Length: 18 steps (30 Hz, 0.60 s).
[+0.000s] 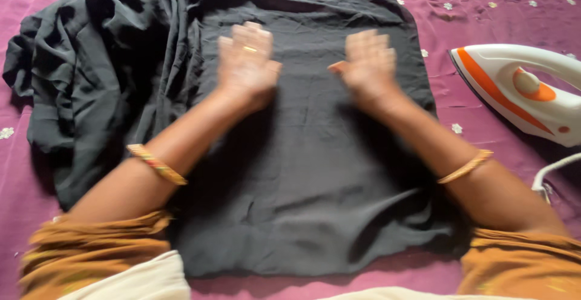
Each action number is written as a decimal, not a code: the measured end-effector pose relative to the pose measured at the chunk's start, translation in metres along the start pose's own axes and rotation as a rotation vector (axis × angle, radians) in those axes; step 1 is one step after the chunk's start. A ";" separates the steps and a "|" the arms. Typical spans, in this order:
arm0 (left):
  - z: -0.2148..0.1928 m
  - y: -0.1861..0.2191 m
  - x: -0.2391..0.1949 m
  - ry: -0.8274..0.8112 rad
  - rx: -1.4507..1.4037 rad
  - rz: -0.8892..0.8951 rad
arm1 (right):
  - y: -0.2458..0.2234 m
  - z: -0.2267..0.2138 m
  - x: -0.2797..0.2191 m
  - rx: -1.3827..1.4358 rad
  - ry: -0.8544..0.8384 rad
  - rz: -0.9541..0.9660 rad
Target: The person irons a black cloth on a purple surface by hand, using an iron to press various sections of the fabric.
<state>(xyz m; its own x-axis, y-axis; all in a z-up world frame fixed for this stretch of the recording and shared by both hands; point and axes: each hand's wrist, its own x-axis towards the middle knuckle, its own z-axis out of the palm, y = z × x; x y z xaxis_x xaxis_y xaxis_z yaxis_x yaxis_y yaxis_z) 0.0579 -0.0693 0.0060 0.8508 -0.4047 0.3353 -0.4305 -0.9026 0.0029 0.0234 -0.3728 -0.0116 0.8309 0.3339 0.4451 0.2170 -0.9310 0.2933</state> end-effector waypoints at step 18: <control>-0.050 0.046 -0.070 -0.211 -0.180 0.113 | -0.025 -0.107 -0.090 0.308 -0.155 -0.036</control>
<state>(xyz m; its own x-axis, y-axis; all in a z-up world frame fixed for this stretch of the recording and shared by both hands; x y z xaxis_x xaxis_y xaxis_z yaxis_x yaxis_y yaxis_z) -0.0366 -0.0749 0.0301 0.8301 -0.5398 0.1398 -0.5567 -0.8171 0.1501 -0.1123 -0.3634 0.0315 0.8827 0.3629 0.2985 0.3724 -0.9277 0.0266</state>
